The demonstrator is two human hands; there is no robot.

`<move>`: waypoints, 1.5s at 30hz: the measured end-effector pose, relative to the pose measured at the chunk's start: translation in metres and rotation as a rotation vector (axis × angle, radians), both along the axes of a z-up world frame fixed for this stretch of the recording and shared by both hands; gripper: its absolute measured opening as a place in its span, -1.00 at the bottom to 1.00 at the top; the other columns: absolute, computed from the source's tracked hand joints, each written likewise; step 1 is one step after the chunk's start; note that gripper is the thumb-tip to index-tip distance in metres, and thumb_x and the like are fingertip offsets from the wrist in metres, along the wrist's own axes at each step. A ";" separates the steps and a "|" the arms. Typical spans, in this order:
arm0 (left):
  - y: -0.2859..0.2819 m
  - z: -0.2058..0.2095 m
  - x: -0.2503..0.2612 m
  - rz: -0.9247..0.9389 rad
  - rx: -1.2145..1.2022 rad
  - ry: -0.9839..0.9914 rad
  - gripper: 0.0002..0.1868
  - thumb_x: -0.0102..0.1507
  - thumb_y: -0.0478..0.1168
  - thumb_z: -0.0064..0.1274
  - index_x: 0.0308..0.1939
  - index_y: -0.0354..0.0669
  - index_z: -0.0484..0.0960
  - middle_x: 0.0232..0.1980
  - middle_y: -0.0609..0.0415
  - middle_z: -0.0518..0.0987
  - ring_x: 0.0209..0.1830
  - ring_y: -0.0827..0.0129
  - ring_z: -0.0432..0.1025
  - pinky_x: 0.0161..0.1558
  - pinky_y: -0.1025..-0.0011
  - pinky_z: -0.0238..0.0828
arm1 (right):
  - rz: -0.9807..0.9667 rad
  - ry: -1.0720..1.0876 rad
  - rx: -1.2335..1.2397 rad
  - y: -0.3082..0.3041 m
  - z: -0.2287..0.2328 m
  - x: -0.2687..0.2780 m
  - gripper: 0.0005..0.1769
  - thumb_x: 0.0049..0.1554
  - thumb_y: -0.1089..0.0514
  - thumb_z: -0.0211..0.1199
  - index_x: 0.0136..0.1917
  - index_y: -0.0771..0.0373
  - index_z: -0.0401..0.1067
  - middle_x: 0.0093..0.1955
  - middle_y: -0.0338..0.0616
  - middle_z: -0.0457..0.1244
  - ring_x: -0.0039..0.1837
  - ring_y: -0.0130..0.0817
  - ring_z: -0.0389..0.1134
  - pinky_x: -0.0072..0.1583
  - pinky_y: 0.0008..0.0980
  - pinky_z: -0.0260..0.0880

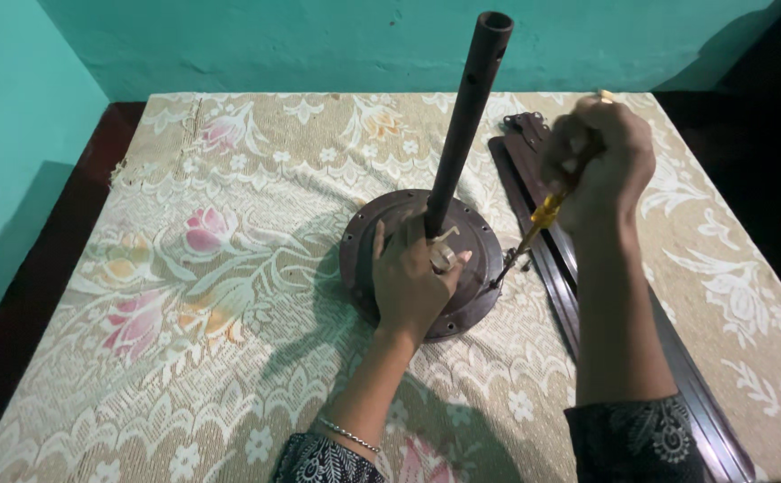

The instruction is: The person uses a yellow-handled screwdriver to remove screws from the central hub of a ceiling fan. They loosen and remove multiple screws while holding the fan hub steady, then place the removed screws on the table.

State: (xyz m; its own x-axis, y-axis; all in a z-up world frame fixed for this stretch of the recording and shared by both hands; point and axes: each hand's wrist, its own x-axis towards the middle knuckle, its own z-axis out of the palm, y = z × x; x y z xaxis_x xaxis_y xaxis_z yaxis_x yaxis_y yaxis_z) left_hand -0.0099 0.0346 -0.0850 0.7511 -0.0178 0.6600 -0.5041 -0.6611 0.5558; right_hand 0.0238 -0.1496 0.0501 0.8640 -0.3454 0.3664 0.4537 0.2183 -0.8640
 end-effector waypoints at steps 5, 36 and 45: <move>0.000 -0.002 0.000 0.006 0.024 0.024 -0.21 0.07 0.04 0.43 0.24 -0.22 0.43 0.03 -0.07 0.60 0.09 0.09 0.51 0.49 -0.05 0.15 | -0.354 -0.140 0.051 0.001 -0.008 -0.007 -0.60 0.26 0.09 0.12 -0.39 0.18 0.19 -0.50 -0.19 0.08 -0.52 -0.41 0.03 -0.47 -0.40 -0.03; 0.002 0.003 0.000 -0.032 -0.095 -0.053 -0.23 0.04 -0.02 0.43 0.21 -0.27 0.43 0.06 -0.18 0.59 0.09 -0.08 0.50 0.34 0.01 0.33 | 0.322 -0.025 0.056 -0.008 -0.013 -0.006 -0.71 0.21 0.11 0.05 -0.33 0.14 0.14 -0.43 -0.27 0.02 -0.44 -0.48 0.03 -0.44 -0.41 -0.02; 0.001 0.003 0.002 -0.017 -0.070 0.005 -0.20 0.04 -0.01 0.42 0.25 -0.23 0.41 0.05 -0.10 0.61 0.08 0.02 0.53 0.41 -0.03 0.23 | -0.204 -0.188 -0.095 -0.035 -0.023 -0.014 -0.69 0.30 0.14 0.03 -0.30 0.16 0.25 -0.39 -0.16 0.19 -0.37 -0.40 0.22 -0.30 -0.33 0.28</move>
State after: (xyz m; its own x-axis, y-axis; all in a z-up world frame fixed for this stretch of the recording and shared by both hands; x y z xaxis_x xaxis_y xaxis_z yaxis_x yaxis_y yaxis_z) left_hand -0.0078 0.0357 -0.0822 0.7542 0.0160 0.6565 -0.5119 -0.6118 0.6030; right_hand 0.0099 -0.1842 0.0274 0.6939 -0.4612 0.5530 0.6344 0.0282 -0.7725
